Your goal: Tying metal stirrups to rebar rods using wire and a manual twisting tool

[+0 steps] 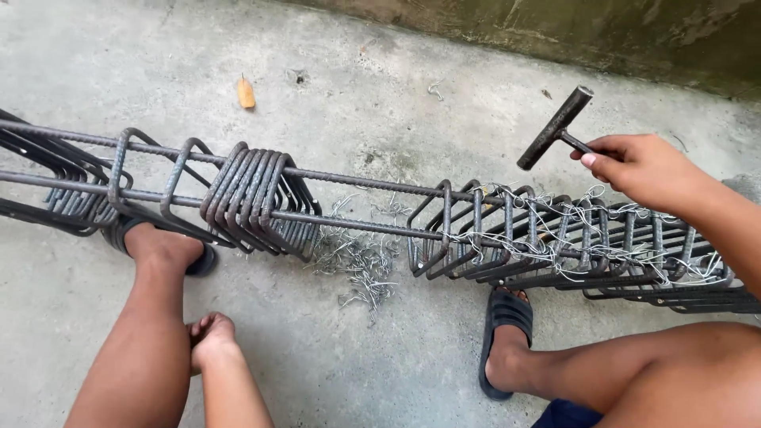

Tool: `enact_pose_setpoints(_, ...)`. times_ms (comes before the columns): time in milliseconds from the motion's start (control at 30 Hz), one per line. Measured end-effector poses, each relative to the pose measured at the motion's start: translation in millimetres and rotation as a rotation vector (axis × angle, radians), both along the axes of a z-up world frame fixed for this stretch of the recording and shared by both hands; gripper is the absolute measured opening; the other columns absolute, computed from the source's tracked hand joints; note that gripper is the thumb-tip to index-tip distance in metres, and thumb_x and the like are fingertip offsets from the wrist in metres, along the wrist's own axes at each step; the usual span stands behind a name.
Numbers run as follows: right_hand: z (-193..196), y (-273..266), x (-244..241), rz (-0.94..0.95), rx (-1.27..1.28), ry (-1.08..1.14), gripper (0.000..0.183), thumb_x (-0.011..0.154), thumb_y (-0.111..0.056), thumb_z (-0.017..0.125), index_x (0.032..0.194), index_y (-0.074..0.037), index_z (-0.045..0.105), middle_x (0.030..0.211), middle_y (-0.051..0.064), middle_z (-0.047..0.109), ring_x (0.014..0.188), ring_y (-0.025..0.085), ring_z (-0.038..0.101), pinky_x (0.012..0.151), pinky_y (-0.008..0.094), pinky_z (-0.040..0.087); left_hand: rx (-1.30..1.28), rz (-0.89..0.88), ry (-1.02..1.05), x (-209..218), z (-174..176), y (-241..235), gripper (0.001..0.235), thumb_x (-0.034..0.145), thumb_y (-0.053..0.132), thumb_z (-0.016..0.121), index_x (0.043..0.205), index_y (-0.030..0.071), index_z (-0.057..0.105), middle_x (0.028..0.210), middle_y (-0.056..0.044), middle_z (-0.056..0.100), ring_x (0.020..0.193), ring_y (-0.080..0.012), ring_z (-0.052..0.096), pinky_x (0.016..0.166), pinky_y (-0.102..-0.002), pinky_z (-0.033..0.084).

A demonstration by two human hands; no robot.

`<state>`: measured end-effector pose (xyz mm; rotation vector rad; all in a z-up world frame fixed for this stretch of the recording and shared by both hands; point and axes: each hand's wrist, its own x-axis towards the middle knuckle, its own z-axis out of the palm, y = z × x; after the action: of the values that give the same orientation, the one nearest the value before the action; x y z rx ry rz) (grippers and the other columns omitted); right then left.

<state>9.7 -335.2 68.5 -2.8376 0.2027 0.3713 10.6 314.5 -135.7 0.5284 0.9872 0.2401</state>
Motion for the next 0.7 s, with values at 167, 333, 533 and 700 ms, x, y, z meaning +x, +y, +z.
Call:
enact_pose_setpoints(167, -2, -8, -4, -0.005, -0.025, 0.017, 0.031, 0.106, -0.023, 0.059, 0.123, -0.004, 0.077, 0.079, 0.014, 0.075, 0.062, 0.026, 0.061, 0.055, 0.037, 0.044, -0.017, -0.035, 0.009, 0, -8, 5, 0.049, 0.092, 0.043, 0.048, 0.130, 0.017, 0.068, 0.136, 0.004, 0.076, 0.120, -0.0120, 0.073, 0.097, -0.028, 0.055)
enact_pose_setpoints(333, -2, -12, -7, -0.010, -0.086, 0.041, 0.035, 0.107, -0.026, 0.059, 0.127, -0.002, 0.074, 0.087, 0.017, 0.079, 0.067, 0.029, 0.069, 0.059, 0.038, 0.049, 0.002, 0.022, 0.102, -1, -1, -2, 0.038, 0.091, 0.042, 0.055, 0.117, 0.018, 0.069, 0.119, 0.007, 0.081, 0.101, -0.0079, 0.075, 0.086, -0.024, 0.056)
enact_pose_setpoints(533, 9, -6, -13, -0.042, -0.114, 0.101, 0.036, 0.106, -0.029, 0.059, 0.126, -0.004, 0.074, 0.081, 0.017, 0.077, 0.061, 0.027, 0.064, 0.057, 0.037, 0.047, -0.041, 0.071, -0.006, -6, 18, -15, 0.046, 0.096, 0.032, 0.045, 0.128, 0.009, 0.070, 0.135, -0.003, 0.078, 0.119, -0.0160, 0.076, 0.100, -0.029, 0.058)
enact_pose_setpoints(700, 5, -7, -15, 0.013, -0.231, 0.165, 0.035, 0.101, -0.030, 0.063, 0.125, -0.008, 0.076, 0.089, 0.015, 0.083, 0.059, 0.026, 0.068, 0.055, 0.034, 0.048, 0.020, 0.008, 0.035, -5, 15, -12, 0.047, 0.091, 0.042, 0.050, 0.125, 0.015, 0.069, 0.132, 0.003, 0.079, 0.114, -0.0106, 0.076, 0.095, -0.026, 0.057)
